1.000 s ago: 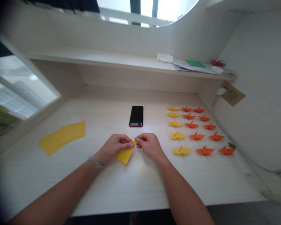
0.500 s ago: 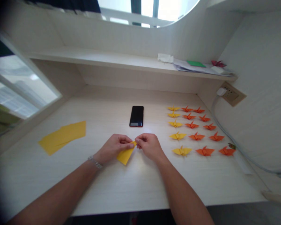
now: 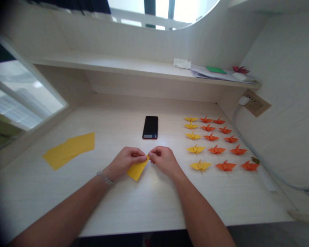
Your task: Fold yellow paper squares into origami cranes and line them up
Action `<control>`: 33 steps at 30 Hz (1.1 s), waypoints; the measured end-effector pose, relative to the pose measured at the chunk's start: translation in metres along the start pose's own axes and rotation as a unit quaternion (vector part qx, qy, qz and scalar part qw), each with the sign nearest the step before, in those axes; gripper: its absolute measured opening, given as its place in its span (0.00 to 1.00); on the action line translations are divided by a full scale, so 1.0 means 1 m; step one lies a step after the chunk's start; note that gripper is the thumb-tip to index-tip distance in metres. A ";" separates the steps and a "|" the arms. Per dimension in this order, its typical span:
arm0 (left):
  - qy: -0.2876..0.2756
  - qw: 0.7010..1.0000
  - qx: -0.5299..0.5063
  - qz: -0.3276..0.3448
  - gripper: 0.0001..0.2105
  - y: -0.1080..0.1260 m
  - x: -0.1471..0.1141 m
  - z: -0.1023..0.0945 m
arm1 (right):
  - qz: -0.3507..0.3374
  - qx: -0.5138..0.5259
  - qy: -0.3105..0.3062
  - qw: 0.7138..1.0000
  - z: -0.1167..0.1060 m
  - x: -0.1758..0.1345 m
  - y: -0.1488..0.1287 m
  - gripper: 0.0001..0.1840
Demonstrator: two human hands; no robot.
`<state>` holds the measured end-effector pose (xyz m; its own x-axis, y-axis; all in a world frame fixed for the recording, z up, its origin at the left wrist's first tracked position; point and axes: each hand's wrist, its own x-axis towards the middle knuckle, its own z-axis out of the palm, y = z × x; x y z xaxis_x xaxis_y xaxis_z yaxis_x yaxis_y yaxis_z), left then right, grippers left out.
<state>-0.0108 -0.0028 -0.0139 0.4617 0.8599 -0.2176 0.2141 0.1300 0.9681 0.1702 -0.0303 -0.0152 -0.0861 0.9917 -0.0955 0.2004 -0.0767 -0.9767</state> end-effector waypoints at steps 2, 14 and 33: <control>0.000 1.000 0.008 0.001 0.12 0.001 0.000 0.000 | 0.007 -0.011 -0.001 1.000 0.000 0.001 0.002 0.08; 0.005 1.000 0.012 -0.005 0.12 0.002 -0.001 -0.002 | -0.008 0.032 -0.020 0.999 -0.009 0.002 0.001 0.12; 0.019 0.999 0.012 0.024 0.13 0.002 0.001 -0.003 | -0.022 -0.020 0.023 0.999 0.001 0.001 0.000 0.09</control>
<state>-0.0122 -0.0003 -0.0122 0.4393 0.8828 -0.1666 0.2141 0.0772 0.9737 0.1692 -0.0294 -0.0158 -0.0506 0.9978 -0.0421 0.2358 -0.0290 -0.9714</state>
